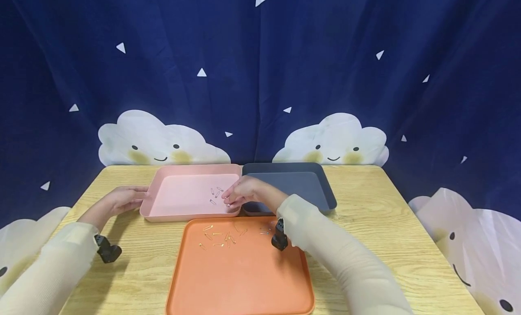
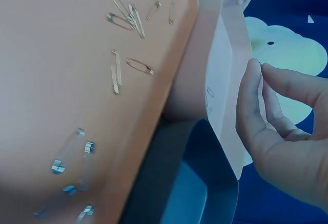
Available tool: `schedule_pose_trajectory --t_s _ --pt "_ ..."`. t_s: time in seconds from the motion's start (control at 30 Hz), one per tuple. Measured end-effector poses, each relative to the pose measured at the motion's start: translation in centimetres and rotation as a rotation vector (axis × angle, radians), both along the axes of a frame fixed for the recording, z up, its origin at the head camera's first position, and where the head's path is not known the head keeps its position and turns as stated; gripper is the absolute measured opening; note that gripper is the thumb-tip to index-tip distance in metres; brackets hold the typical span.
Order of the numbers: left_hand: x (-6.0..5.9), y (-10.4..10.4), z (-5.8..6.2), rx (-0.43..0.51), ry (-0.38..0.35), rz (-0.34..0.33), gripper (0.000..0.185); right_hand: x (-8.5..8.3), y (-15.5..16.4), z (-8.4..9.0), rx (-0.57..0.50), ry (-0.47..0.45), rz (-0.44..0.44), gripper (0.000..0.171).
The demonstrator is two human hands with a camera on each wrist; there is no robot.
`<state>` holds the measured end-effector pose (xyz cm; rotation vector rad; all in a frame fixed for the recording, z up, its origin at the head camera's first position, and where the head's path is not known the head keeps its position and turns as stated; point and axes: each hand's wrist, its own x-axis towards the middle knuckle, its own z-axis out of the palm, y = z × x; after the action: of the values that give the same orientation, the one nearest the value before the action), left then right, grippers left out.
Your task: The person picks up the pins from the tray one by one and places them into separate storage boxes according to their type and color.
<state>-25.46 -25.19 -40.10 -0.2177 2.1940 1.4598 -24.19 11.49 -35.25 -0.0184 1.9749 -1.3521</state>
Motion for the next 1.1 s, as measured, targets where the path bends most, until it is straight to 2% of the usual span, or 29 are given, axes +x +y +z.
schedule_pose_trajectory --t_s 0.3,0.5,0.63,0.93,1.1 --pt "0.2 -0.1 0.0 -0.003 0.008 -0.004 0.061 -2.9 -1.4 0.5 0.069 -0.010 -0.022 0.039" --pt "0.0 0.0 -0.1 0.027 0.014 -0.008 0.060 -4.9 -1.9 -0.1 0.121 -0.001 -0.040 0.038" --pt "0.0 0.1 0.0 0.014 0.009 -0.006 0.060 -5.9 -2.5 -0.3 0.163 0.008 -0.053 0.036" --pt "-0.2 0.0 0.2 -0.002 0.010 0.008 0.061 -7.0 -4.3 0.4 0.247 0.022 -0.053 0.039" --pt "-0.2 -0.1 0.1 -0.010 0.002 0.019 0.062 -6.9 -5.2 0.4 0.327 0.073 -0.028 0.038"
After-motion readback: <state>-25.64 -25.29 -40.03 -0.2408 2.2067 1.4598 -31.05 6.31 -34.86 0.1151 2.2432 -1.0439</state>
